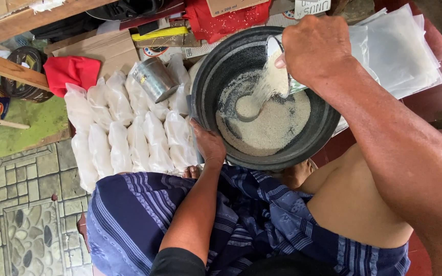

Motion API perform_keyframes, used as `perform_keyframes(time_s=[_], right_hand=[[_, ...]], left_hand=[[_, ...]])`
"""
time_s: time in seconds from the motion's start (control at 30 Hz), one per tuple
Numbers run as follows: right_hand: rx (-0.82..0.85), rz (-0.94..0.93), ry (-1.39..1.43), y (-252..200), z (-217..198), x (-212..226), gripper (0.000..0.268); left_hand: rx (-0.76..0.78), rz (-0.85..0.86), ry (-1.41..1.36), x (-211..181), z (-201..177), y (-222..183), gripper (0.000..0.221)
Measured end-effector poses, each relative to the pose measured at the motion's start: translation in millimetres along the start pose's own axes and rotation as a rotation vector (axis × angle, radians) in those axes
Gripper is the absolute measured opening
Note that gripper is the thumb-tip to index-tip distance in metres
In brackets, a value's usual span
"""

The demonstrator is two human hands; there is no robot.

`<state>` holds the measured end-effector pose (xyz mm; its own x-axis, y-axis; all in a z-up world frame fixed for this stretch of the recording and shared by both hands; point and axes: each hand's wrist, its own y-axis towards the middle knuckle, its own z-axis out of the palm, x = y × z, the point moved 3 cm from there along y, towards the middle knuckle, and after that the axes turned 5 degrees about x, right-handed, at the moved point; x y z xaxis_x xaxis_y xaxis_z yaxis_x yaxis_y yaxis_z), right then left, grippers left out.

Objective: Scooping rice from a large basin into small plastic bags using a metal cup.

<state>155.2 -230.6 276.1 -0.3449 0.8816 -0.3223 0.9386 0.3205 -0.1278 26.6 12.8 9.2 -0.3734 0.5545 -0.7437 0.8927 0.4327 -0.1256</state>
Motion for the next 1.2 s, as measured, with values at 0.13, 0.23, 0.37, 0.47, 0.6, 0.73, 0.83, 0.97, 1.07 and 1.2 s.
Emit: perform_keyframes(time_s=[0.13, 0.23, 0.37, 0.47, 0.6, 0.73, 0.83, 0.97, 1.07, 1.2], right_hand=[[-0.013, -0.022, -0.006, -2.5, -3.9, 5.0, 0.044], [0.021, -0.039, -0.003, -3.5, -9.6, 8.6, 0.05], [-0.007, -0.046, 0.02, 0.8, -6.6, 9.8, 0.048], [0.003, -0.044, 0.031, 4.6, -2.7, 8.2, 0.048], [0.032, -0.016, 0.025, 9.3, 4.4, 4.5, 0.046], [0.031, 0.012, 0.009, 10.4, 7.6, 1.9, 0.045], [-0.011, -0.011, 0.013, 9.6, 10.5, 1.9, 0.043], [0.022, -0.027, 0.008, 7.1, 7.1, 6.2, 0.046], [-0.021, -0.045, 0.016, 7.1, 7.4, 8.0, 0.045], [0.007, -0.036, 0.012, 10.2, 13.3, 7.2, 0.046]], left_hand=[[-0.024, 0.041, -0.028, -2.2, -2.0, -1.8, 0.074], [-0.025, 0.037, -0.039, -2.2, -1.1, -1.8, 0.071], [-0.024, 0.031, -0.004, -2.4, -1.3, -1.1, 0.071], [-0.011, 0.016, -0.009, -0.6, -0.6, -1.2, 0.073], [-0.002, 0.004, 0.023, 3.4, 2.4, 0.1, 0.073], [-0.015, 0.011, 0.02, 5.2, 4.6, 0.5, 0.072], [0.011, -0.02, 0.048, 0.3, 0.4, -1.6, 0.075], [0.026, -0.045, 0.057, -0.8, 1.0, -0.9, 0.075], [-0.013, 0.001, 0.01, -0.7, 1.1, -0.9, 0.074], [0.006, -0.022, 0.027, 5.0, 4.4, -0.4, 0.078]])
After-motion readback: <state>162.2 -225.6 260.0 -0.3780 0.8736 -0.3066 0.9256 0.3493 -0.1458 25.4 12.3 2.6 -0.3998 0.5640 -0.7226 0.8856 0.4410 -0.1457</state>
